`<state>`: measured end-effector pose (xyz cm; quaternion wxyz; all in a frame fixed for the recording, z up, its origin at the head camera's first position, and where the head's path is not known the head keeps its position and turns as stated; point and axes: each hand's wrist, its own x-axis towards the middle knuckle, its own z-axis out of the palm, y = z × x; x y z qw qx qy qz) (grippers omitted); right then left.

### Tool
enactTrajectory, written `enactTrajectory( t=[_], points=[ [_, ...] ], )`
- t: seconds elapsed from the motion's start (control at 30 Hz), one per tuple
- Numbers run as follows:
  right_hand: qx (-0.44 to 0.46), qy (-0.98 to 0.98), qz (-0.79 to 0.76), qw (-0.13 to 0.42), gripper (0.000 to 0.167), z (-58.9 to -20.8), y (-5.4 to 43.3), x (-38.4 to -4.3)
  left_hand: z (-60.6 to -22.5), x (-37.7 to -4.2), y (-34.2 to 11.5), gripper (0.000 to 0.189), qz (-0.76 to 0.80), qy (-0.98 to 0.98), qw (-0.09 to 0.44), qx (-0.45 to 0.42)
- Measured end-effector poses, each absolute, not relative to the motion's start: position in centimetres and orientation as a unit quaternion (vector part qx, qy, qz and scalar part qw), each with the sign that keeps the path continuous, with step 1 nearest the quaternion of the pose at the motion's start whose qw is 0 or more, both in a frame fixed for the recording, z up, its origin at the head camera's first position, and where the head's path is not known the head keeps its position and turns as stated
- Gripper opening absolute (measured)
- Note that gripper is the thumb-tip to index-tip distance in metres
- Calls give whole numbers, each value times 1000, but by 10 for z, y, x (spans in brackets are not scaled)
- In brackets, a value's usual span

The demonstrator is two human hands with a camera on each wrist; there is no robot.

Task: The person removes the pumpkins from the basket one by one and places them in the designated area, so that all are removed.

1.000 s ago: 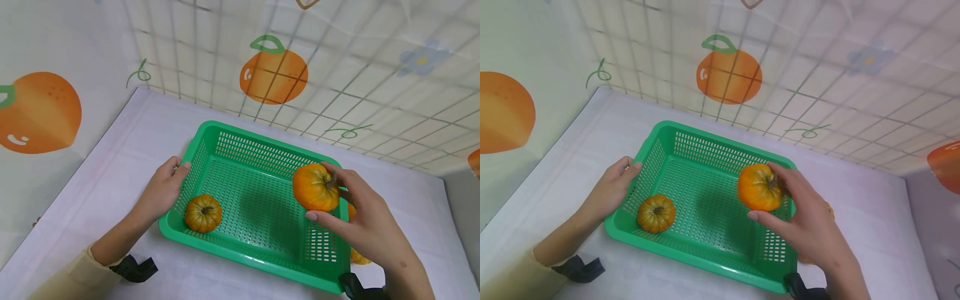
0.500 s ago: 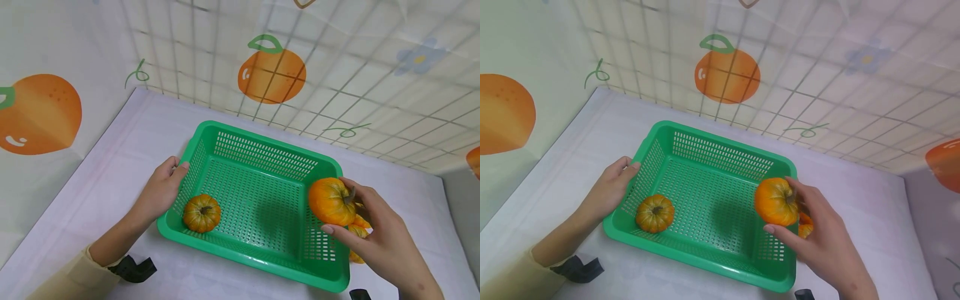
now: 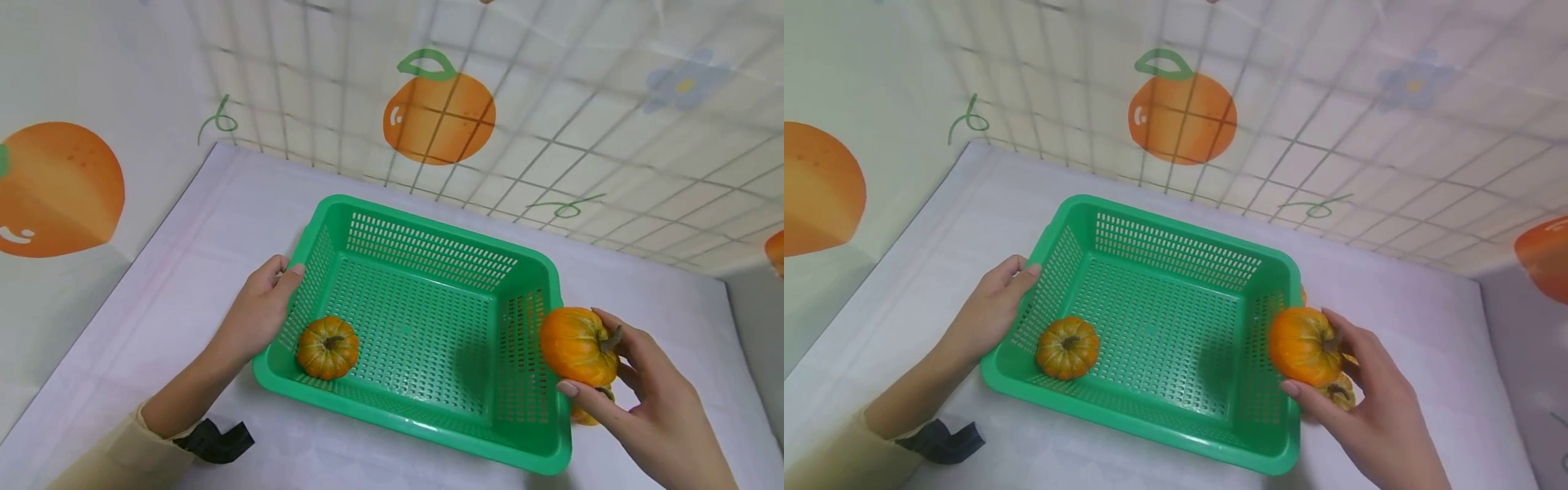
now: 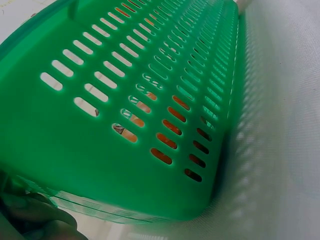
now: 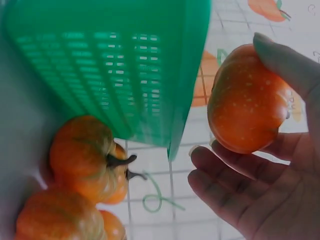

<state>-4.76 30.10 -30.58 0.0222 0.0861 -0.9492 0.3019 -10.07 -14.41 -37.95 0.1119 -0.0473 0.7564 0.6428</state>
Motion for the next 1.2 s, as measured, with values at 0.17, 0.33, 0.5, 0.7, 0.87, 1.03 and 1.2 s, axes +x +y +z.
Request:
enactTrajectory(
  t=[0.17,0.33,0.5,0.7,0.87,1.03,1.2],
  points=[
    [62,-951,303,22,91,-313,311,-44,-380,-100,-144,39,643,755,116,-49],
    [30,-957,286,26,91,-323,317,-40,-381,-102,-143,41,644,754,118,-46],
    [7,-959,283,27,91,-331,320,-38,-380,-101,-143,42,641,757,119,-49],
    [-19,-962,273,22,89,-333,327,-40,-379,-100,-145,42,641,757,120,-52],
    [-39,-966,256,9,91,-333,335,-40,-378,-100,-145,43,639,758,123,-49],
    [-45,-967,249,2,91,-338,345,-39,-375,-98,-144,41,642,754,129,-53],
    [-80,-968,236,-31,94,-349,352,-45,-374,-97,-145,44,639,755,135,-65]
  ],
)
